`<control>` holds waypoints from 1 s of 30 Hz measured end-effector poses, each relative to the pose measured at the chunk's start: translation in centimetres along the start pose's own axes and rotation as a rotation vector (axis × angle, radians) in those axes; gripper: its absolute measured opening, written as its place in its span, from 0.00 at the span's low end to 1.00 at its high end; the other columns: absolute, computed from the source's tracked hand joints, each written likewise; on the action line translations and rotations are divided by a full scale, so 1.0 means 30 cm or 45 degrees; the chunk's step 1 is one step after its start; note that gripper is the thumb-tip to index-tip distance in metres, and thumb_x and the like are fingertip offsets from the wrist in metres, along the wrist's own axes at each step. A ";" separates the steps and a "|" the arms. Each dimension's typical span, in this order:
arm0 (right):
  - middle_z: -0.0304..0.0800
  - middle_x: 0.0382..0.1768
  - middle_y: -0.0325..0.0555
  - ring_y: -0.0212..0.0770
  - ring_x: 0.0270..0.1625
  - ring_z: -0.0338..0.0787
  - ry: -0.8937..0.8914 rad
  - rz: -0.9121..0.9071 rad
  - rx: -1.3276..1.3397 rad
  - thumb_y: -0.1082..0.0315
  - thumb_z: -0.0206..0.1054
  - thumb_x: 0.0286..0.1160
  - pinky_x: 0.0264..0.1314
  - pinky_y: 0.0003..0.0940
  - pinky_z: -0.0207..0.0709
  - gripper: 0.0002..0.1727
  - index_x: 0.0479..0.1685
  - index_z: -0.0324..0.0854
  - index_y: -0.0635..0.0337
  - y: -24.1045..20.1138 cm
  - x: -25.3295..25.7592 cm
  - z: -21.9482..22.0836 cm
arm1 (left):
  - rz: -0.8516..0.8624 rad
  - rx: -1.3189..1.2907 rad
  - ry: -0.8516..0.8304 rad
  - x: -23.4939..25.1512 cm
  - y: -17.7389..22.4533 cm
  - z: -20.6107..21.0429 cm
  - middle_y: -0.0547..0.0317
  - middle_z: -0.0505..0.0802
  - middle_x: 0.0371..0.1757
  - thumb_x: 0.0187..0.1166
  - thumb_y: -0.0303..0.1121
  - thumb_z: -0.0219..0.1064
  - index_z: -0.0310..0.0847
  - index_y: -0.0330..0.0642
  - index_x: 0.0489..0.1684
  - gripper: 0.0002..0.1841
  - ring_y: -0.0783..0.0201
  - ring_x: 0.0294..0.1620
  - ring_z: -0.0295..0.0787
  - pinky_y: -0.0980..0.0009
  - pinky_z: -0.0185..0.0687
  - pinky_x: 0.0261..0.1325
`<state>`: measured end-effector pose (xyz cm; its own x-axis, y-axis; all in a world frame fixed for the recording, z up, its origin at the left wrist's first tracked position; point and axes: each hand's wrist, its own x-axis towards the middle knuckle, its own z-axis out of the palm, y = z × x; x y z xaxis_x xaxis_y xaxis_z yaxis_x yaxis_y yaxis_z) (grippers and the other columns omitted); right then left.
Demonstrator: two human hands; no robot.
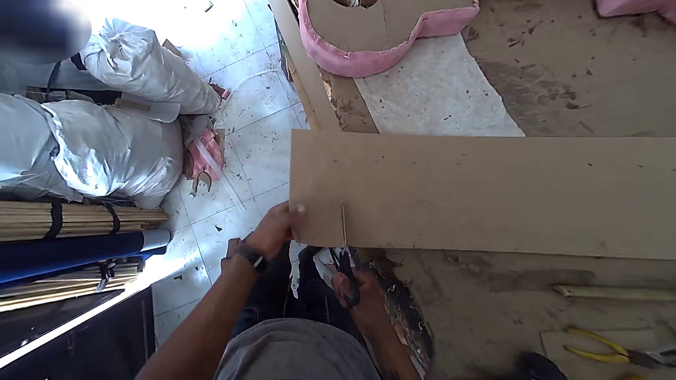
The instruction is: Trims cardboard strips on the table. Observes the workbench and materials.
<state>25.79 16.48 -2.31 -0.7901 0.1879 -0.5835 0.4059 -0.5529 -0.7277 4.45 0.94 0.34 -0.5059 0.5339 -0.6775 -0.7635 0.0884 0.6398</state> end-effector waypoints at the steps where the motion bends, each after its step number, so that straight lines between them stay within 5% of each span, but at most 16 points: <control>1: 0.83 0.19 0.43 0.32 0.18 0.79 -0.006 0.012 -0.008 0.45 0.80 0.68 0.21 0.27 0.74 0.26 0.22 0.85 0.61 0.009 -0.002 0.004 | -0.043 0.047 0.084 0.016 0.000 0.029 0.44 0.94 0.54 0.80 0.46 0.72 0.78 0.39 0.70 0.26 0.51 0.52 0.94 0.50 0.91 0.57; 5: 0.85 0.23 0.45 0.34 0.23 0.81 -0.063 -0.036 -0.037 0.45 0.80 0.67 0.27 0.29 0.77 0.25 0.31 0.88 0.62 0.010 0.016 -0.016 | -0.023 -0.010 0.071 0.045 0.027 0.085 0.39 0.94 0.51 0.75 0.34 0.78 0.80 0.34 0.66 0.23 0.47 0.48 0.95 0.48 0.92 0.55; 12: 0.83 0.31 0.44 0.34 0.27 0.80 -0.120 0.020 0.240 0.37 0.74 0.70 0.26 0.27 0.74 0.29 0.38 0.83 0.59 -0.016 -0.024 0.035 | -0.133 0.056 -0.017 -0.001 0.026 0.084 0.39 0.95 0.49 0.72 0.32 0.80 0.82 0.33 0.63 0.22 0.47 0.47 0.96 0.50 0.93 0.54; 17: 0.86 0.42 0.44 0.37 0.42 0.84 -0.185 0.044 0.057 0.32 0.73 0.68 0.41 0.30 0.79 0.34 0.50 0.82 0.57 -0.107 0.013 0.007 | -0.122 0.170 -0.136 -0.028 0.040 0.088 0.40 0.95 0.48 0.76 0.32 0.76 0.84 0.33 0.61 0.18 0.49 0.46 0.96 0.52 0.93 0.54; 30: 0.82 0.17 0.41 0.34 0.18 0.79 -0.070 0.064 -0.180 0.42 0.80 0.66 0.21 0.30 0.75 0.26 0.24 0.87 0.58 -0.055 0.047 0.054 | -0.183 0.140 -0.161 -0.066 0.096 0.021 0.37 0.95 0.47 0.79 0.31 0.73 0.84 0.33 0.60 0.16 0.48 0.42 0.96 0.52 0.95 0.47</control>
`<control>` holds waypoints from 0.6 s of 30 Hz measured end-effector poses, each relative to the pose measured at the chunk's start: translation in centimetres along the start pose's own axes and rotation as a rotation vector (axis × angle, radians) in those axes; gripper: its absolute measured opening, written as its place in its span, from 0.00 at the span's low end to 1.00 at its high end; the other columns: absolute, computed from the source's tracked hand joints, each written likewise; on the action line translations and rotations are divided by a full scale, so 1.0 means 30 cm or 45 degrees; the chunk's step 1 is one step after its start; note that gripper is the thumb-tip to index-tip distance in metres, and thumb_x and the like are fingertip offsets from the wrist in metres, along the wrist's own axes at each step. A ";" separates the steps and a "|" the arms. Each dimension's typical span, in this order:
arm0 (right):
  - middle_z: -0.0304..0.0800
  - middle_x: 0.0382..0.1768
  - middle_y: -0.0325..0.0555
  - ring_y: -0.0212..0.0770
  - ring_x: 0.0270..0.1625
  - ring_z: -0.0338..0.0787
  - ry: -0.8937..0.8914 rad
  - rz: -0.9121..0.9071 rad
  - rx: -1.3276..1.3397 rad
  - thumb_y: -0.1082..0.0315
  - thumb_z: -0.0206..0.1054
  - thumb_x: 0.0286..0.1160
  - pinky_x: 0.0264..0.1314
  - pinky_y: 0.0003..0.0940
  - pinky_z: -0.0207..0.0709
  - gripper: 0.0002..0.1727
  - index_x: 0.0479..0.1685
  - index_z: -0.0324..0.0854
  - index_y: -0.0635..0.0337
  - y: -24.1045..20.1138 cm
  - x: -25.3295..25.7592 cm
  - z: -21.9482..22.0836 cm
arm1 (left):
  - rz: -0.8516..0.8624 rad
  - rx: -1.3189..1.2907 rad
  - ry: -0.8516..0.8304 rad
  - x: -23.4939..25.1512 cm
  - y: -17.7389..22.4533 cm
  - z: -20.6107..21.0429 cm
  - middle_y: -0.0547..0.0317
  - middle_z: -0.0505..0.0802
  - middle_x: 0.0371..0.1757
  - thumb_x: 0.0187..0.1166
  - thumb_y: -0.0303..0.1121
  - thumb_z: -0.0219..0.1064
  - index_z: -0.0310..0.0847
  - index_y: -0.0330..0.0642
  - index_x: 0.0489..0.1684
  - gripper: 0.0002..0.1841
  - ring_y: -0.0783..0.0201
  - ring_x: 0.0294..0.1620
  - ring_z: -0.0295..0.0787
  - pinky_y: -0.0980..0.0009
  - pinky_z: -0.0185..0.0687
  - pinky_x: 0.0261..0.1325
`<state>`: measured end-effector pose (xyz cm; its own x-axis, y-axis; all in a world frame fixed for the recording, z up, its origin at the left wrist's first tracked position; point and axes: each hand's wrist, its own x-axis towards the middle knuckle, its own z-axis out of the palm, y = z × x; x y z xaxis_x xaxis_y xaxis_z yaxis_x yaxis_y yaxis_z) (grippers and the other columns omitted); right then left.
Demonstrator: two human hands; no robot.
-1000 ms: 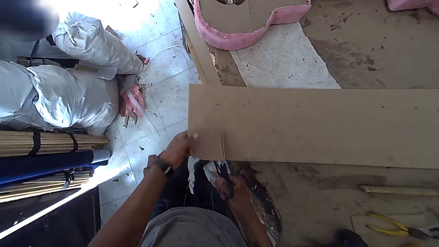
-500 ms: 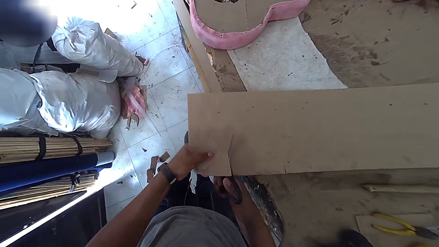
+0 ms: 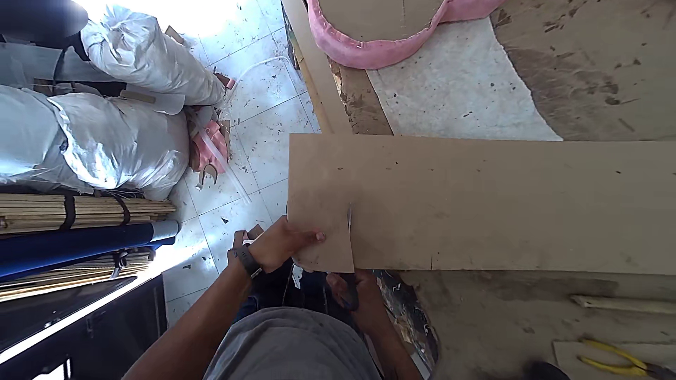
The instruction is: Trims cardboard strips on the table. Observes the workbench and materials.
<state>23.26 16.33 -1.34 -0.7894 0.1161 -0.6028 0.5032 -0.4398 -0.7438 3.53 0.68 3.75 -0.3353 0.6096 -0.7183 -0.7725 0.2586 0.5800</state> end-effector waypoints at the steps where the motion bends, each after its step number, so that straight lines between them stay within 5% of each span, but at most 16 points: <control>1: 0.83 0.17 0.41 0.34 0.18 0.79 -0.012 0.026 -0.009 0.42 0.80 0.65 0.21 0.30 0.76 0.26 0.24 0.87 0.58 0.004 -0.005 -0.003 | -0.011 -0.039 0.004 -0.007 -0.007 0.003 0.37 0.95 0.47 0.80 0.31 0.73 0.84 0.33 0.60 0.16 0.47 0.42 0.96 0.52 0.95 0.46; 6: 0.86 0.21 0.46 0.37 0.22 0.83 0.015 0.082 0.132 0.47 0.84 0.62 0.26 0.32 0.81 0.25 0.31 0.88 0.63 -0.022 -0.062 0.036 | -0.119 -0.031 0.013 -0.058 0.001 0.013 0.39 0.95 0.47 0.79 0.32 0.74 0.81 0.33 0.63 0.18 0.49 0.43 0.96 0.54 0.95 0.48; 12: 0.95 0.41 0.48 0.39 0.44 0.94 0.128 0.120 0.136 0.65 0.83 0.61 0.52 0.35 0.90 0.26 0.56 0.81 0.68 -0.083 -0.054 0.058 | -0.156 -0.024 -0.073 -0.097 0.021 0.016 0.39 0.95 0.46 0.83 0.33 0.71 0.81 0.33 0.62 0.16 0.49 0.40 0.97 0.56 0.97 0.43; 18: 0.88 0.24 0.44 0.36 0.24 0.85 0.128 0.003 0.153 0.65 0.83 0.60 0.28 0.32 0.83 0.17 0.42 0.83 0.63 -0.019 -0.047 0.100 | -0.167 0.050 -0.074 -0.140 0.024 -0.001 0.40 0.96 0.44 0.83 0.34 0.70 0.82 0.32 0.61 0.16 0.48 0.38 0.98 0.56 0.97 0.43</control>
<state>23.04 13.73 0.81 -0.7459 0.2011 -0.6350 0.4545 -0.5432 -0.7059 4.36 -1.73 7.16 -0.1999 0.6108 -0.7661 -0.7854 0.3676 0.4981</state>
